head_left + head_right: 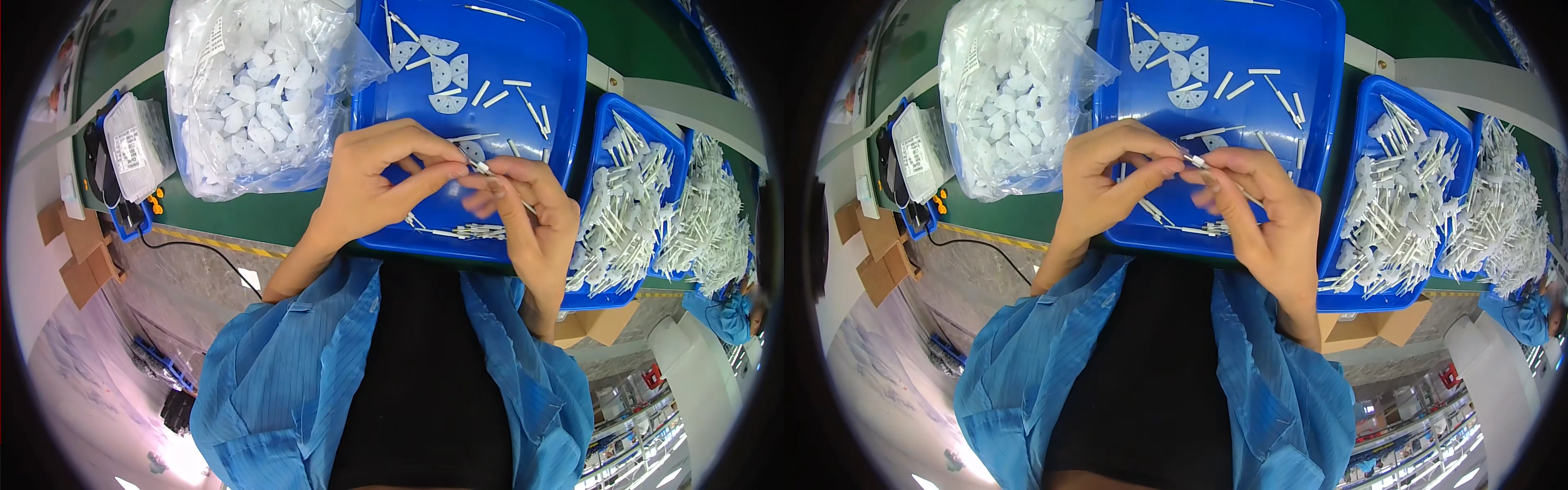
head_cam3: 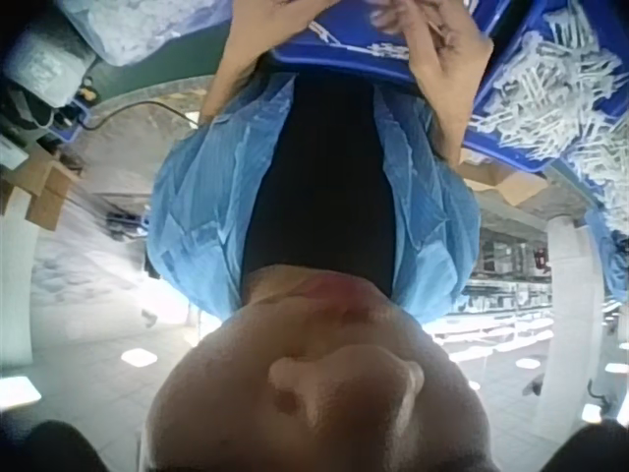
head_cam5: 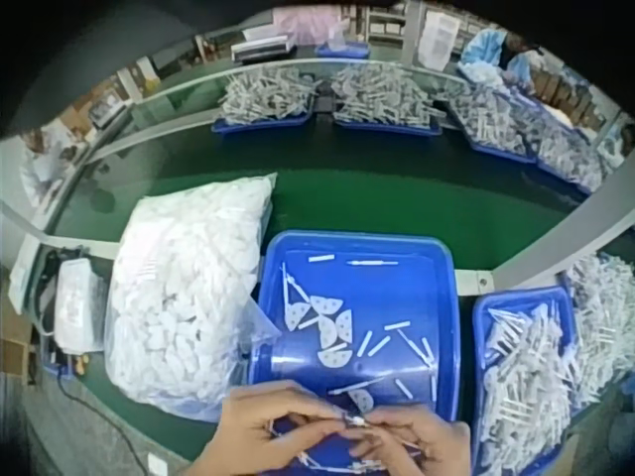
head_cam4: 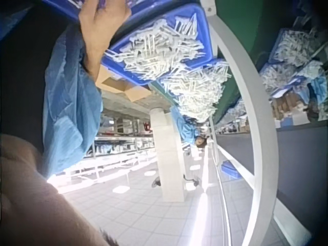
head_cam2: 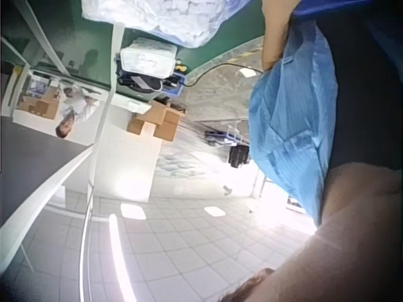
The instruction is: The person assembles small white plastic components by hand. They pick up a semi-circular base and insert multiple thin white rods into its slots, then place the finished units into a blue tray.
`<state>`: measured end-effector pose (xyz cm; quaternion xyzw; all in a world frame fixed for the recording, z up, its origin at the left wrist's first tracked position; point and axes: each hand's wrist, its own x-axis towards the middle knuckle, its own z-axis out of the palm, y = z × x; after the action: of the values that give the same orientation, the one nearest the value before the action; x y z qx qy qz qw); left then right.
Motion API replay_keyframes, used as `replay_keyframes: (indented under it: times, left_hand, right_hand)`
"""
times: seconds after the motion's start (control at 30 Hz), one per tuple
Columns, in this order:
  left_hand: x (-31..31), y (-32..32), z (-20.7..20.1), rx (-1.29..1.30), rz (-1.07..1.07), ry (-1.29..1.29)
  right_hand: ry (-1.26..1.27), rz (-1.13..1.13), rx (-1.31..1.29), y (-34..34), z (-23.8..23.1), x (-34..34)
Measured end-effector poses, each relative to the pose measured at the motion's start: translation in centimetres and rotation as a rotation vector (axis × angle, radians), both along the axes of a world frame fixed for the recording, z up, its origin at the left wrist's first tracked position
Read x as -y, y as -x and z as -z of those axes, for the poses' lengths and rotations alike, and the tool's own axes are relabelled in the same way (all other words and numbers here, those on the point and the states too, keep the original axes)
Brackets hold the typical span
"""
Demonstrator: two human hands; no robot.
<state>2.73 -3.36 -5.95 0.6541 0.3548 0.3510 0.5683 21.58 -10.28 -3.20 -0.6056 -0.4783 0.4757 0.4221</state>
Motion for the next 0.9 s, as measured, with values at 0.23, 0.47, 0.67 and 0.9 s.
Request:
replay_keyframes:
  times: [0.23,0.47,0.67,0.9]
  left_hand:
    - [-0.2,-0.1,0.2,0.071,-0.019,0.174]
    - [-0.3,0.1,1.0,0.546,-0.023,0.672]
    - [-0.6,-1.6,0.5,-0.202,0.014,-0.416]
    - [-0.4,-2.9,2.2,-0.537,0.077,-0.714]
  right_hand:
    - [-0.117,-0.148,0.375,1.3,-0.4,-0.7]
    - [-0.155,-0.085,0.415,2.0,0.2,0.2]
    - [-0.044,0.201,0.158,-0.4,0.7,2.0]
    - [-0.013,0.231,0.152,-1.5,0.8,1.9]
